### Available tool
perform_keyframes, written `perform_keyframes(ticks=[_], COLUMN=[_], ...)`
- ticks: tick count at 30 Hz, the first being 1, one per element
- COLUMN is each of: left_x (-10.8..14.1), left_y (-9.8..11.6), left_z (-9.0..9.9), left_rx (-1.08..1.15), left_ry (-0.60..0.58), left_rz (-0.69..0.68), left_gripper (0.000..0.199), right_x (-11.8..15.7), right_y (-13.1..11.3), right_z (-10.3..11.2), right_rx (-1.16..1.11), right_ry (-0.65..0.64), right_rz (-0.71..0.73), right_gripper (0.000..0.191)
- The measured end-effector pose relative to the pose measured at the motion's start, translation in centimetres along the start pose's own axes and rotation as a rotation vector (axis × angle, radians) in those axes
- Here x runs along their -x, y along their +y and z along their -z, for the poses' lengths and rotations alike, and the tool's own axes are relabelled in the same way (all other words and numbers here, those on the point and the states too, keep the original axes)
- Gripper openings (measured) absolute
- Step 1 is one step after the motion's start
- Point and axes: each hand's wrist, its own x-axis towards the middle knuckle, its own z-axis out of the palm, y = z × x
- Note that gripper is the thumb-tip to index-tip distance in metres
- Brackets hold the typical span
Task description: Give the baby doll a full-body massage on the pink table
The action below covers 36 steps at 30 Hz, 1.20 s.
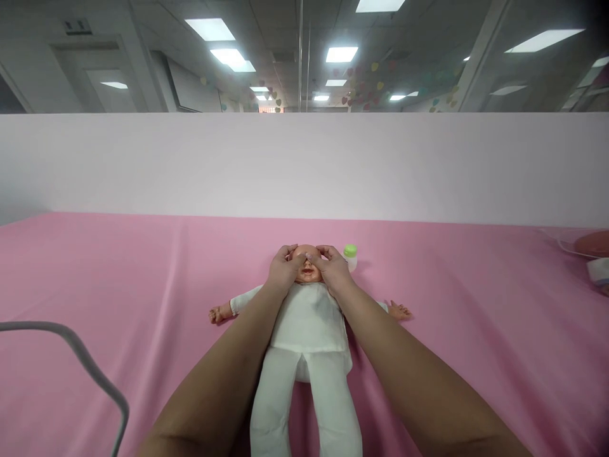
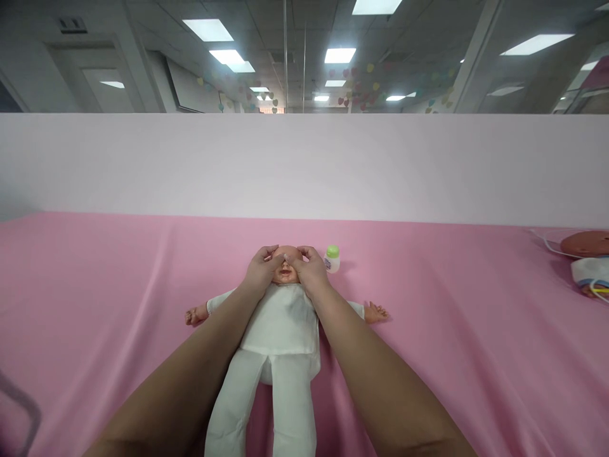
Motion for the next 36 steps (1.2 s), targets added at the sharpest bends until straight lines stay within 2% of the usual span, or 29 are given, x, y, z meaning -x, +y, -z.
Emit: perform_keyframes(ticks=[4, 10, 16, 19, 24, 30, 36], left_x=[-0.1, -0.9, -1.3, -1.2, -0.8, -0.6, -0.6], left_y=[0.0, -0.7, -1.2, -1.2, -1.1, -0.7, -0.5], left_z=[-0.1, 0.0, 0.5, 0.6, 0.4, 0.3, 0.0], left_rx=[0.001, 0.115, 0.270, 0.287, 0.197, 0.063, 0.022], left_ry=[0.013, 0.013, -0.020, -0.036, -0.045, -0.003, 0.042], left_rz=[-0.012, 0.012, 0.097, 0.087, 0.019, -0.020, -0.037], left_gripper=[0.040, 0.032, 0.039, 0.040, 0.050, 0.049, 0.037], right_x=[-0.2, -0.6, -0.3, -0.1, 0.1, -0.3, -0.5], right_y=[0.4, 0.7, 0.1, -0.2, -0.3, 0.5, 0.8], right_z=[-0.2, 0.0, 0.4, 0.5, 0.4, 0.3, 0.0], right_rx=[-0.036, -0.163, -0.297, -0.308, -0.217, -0.027, -0.093], right_ry=[0.029, 0.000, -0.031, -0.039, -0.065, -0.007, 0.000], right_rz=[-0.021, -0.105, -0.222, -0.251, -0.163, -0.032, -0.060], right_gripper=[0.045, 0.042, 0.042, 0.043, 0.051, 0.050, 0.041])
